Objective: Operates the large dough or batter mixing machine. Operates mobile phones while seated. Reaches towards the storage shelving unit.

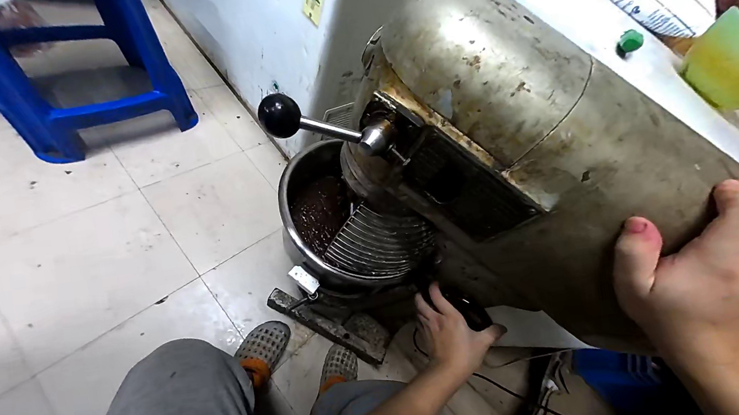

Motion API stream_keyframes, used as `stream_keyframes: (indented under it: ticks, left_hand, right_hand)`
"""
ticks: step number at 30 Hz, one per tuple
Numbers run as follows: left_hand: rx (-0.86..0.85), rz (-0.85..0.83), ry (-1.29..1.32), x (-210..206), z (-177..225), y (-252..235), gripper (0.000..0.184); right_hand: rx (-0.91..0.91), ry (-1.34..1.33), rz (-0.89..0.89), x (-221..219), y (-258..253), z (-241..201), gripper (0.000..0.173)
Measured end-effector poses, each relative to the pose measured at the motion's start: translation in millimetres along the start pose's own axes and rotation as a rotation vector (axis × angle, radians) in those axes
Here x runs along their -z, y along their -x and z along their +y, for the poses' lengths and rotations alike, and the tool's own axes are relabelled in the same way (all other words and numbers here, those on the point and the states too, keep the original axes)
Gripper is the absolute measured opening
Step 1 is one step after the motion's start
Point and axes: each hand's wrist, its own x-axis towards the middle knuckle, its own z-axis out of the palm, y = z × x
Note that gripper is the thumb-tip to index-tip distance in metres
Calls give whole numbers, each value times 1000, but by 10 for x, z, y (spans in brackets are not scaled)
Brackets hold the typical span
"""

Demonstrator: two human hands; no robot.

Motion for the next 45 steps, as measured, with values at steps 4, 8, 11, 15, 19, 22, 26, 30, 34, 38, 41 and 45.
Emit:
stream_keyframes:
  ticks: [4, 8, 11, 15, 19, 22, 26, 30, 34, 38, 41, 45]
  left_hand:
    - [104, -37, 518, 6, -141, 132, 129]
    - [588, -476, 1236, 63, -133, -57, 98]
    - [658, -582, 1471, 62, -92, -232, 99]
    - [729, -502, 1429, 65, -28, -308, 79]
    - [304, -150, 649, -28, 40, -202, 131]
    - [122, 1, 115, -105, 96, -93, 148]
    - [2, 65, 102, -124, 3, -14, 140]
    - [105, 85, 710, -67, -72, 87, 127]
    - [639, -338, 1287, 113, -40, -43, 93]
    - [755, -520, 1431, 131, -69, -235, 100]
    - [817, -477, 1375, 145, 5, -321, 87]
    - [676, -288, 1137, 84, 42, -292, 73]
  right_hand:
    - [-8, -2, -4, -1, 2, 6, 77]
    - [-19, 13, -17, 2, 15, 7, 77]
    - [-19, 11, -12, 5, -5, -4, 77]
    - [-12, 13, 1, 8, -2, -17, 77]
    - [-11, 11, -3, 12, -6, -22, 76]
    - [-5, 11, 9, 16, -14, -24, 75]
    - [5, 11, 30, 17, -19, -31, 76]
    - [7, 12, 40, 15, -18, -42, 77]
    - [3, 20, 38, 17, -1, -43, 76]
    - [5, 18, 40, 13, -9, -49, 76]
    - [6, 20, 48, 9, -11, -56, 75]
    - [3, 9, 49, 15, -19, -70, 74]
